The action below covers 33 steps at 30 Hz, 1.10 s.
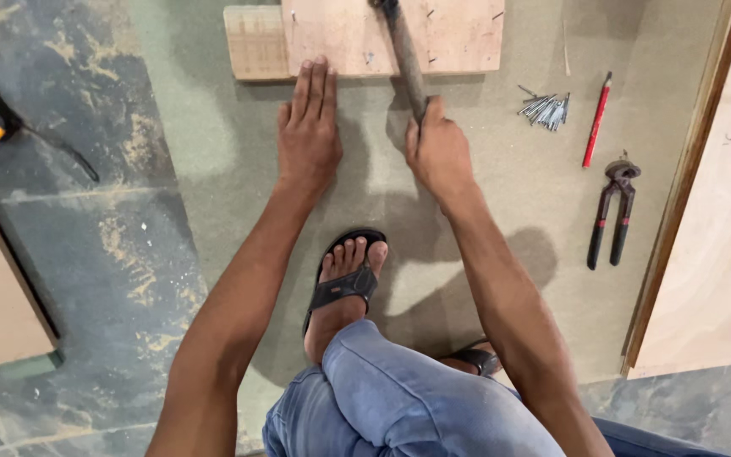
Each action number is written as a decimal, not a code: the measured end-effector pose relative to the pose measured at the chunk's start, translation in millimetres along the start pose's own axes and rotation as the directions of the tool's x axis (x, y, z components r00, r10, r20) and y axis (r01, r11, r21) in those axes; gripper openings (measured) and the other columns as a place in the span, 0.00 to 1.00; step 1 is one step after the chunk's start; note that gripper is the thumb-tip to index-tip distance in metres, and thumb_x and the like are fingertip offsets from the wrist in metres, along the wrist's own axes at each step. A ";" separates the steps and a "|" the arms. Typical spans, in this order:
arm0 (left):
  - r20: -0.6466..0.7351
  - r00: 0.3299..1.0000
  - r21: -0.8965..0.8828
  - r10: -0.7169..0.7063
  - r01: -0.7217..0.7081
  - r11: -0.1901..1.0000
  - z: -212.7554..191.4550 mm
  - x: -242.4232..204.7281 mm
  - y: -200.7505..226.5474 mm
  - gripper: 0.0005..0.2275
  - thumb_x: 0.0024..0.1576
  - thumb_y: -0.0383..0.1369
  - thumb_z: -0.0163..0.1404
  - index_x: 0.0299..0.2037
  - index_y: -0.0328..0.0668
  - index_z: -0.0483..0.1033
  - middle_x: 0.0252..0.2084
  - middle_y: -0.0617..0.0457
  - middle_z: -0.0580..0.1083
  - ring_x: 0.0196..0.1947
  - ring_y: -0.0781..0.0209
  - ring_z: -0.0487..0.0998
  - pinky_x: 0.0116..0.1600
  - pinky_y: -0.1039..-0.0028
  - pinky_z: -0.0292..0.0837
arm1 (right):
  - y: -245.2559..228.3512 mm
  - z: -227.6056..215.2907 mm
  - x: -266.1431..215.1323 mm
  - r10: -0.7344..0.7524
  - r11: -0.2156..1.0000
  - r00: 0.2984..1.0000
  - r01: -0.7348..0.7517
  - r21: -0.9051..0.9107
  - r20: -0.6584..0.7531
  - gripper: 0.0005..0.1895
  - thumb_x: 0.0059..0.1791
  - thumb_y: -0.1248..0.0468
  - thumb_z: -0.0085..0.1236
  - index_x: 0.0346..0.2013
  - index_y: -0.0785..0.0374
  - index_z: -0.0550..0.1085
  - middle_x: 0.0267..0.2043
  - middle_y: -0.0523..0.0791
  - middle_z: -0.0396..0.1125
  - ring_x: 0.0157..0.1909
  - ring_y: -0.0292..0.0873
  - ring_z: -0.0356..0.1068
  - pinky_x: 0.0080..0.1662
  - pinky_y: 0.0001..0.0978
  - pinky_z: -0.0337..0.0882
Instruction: The person hammers nails into a wooden plank using a hammer. They repeatedly pick up nails and drive them into the wood, then flip the plank to inspect the joined pieces.
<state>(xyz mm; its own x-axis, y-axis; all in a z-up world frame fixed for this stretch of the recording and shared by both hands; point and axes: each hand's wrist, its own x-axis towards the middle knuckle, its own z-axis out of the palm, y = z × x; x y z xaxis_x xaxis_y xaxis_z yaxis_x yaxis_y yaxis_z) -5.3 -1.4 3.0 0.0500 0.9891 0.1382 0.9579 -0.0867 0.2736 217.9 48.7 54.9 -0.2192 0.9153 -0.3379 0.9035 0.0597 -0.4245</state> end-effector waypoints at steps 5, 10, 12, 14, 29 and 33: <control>0.065 0.998 -0.066 0.008 -0.004 0.998 -11.8 2.0 -2.7 0.31 0.62 0.21 0.46 0.78 0.38 0.53 0.81 0.50 0.50 0.81 0.57 0.47 0.71 0.55 0.57 | -3.6 -4.9 -6.6 -0.034 0.999 0.996 0.037 0.037 -0.085 0.20 0.55 0.61 0.52 0.54 0.73 0.60 0.27 0.65 0.69 0.31 0.71 0.70 0.34 0.61 0.70; 0.233 0.933 0.060 -0.275 0.269 0.961 -40.0 1.4 -31.3 0.37 0.55 0.20 0.44 0.77 0.32 0.43 0.80 0.41 0.45 0.80 0.48 0.41 0.80 0.56 0.37 | -56.5 -34.4 -17.5 -0.065 0.979 0.983 0.097 0.181 -0.171 0.17 0.55 0.63 0.52 0.54 0.70 0.63 0.26 0.62 0.69 0.32 0.69 0.72 0.32 0.57 0.71; 0.287 0.922 0.047 -0.259 0.257 0.965 -43.4 -1.0 -42.0 0.37 0.56 0.20 0.43 0.78 0.35 0.41 0.81 0.42 0.44 0.80 0.49 0.40 0.80 0.57 0.33 | -72.9 -51.0 -26.7 -0.068 0.958 0.966 0.133 0.255 -0.248 0.15 0.58 0.62 0.52 0.52 0.70 0.63 0.26 0.59 0.69 0.31 0.64 0.75 0.31 0.52 0.71; 0.265 0.936 0.036 -0.232 0.231 0.972 -40.1 -7.3 -47.2 0.37 0.57 0.21 0.45 0.78 0.35 0.41 0.80 0.43 0.44 0.80 0.50 0.40 0.80 0.56 0.34 | -82.9 -60.5 -45.3 -0.095 0.922 0.931 0.215 0.321 -0.352 0.14 0.59 0.62 0.51 0.52 0.70 0.63 0.27 0.57 0.70 0.30 0.60 0.76 0.32 0.48 0.72; 0.197 0.956 0.066 -0.218 0.209 0.976 -32.0 -7.2 -58.9 0.40 0.54 0.16 0.46 0.79 0.39 0.43 0.82 0.46 0.44 0.81 0.52 0.42 0.65 0.62 0.62 | -83.5 -37.1 -23.1 -0.225 0.880 0.926 0.326 0.345 -0.303 0.15 0.59 0.62 0.48 0.48 0.74 0.62 0.24 0.55 0.69 0.25 0.56 0.75 0.26 0.48 0.71; 0.257 0.935 0.088 -0.245 0.230 0.969 -42.0 -9.5 -48.0 0.41 0.52 0.17 0.46 0.78 0.39 0.42 0.81 0.48 0.42 0.80 0.53 0.40 0.63 0.61 0.62 | -97.0 -31.0 -18.9 -0.253 0.951 0.962 0.268 0.157 -0.105 0.15 0.57 0.63 0.51 0.48 0.75 0.62 0.21 0.55 0.67 0.21 0.59 0.71 0.24 0.48 0.66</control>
<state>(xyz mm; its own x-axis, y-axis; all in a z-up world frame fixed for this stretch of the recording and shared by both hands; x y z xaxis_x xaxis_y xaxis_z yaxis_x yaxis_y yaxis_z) -63.6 -11.6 28.5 -0.1148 0.9764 -0.1828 0.9649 0.1534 0.2134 145.8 38.0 128.5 -0.4012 0.9068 -0.1293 0.7423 0.2391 -0.6260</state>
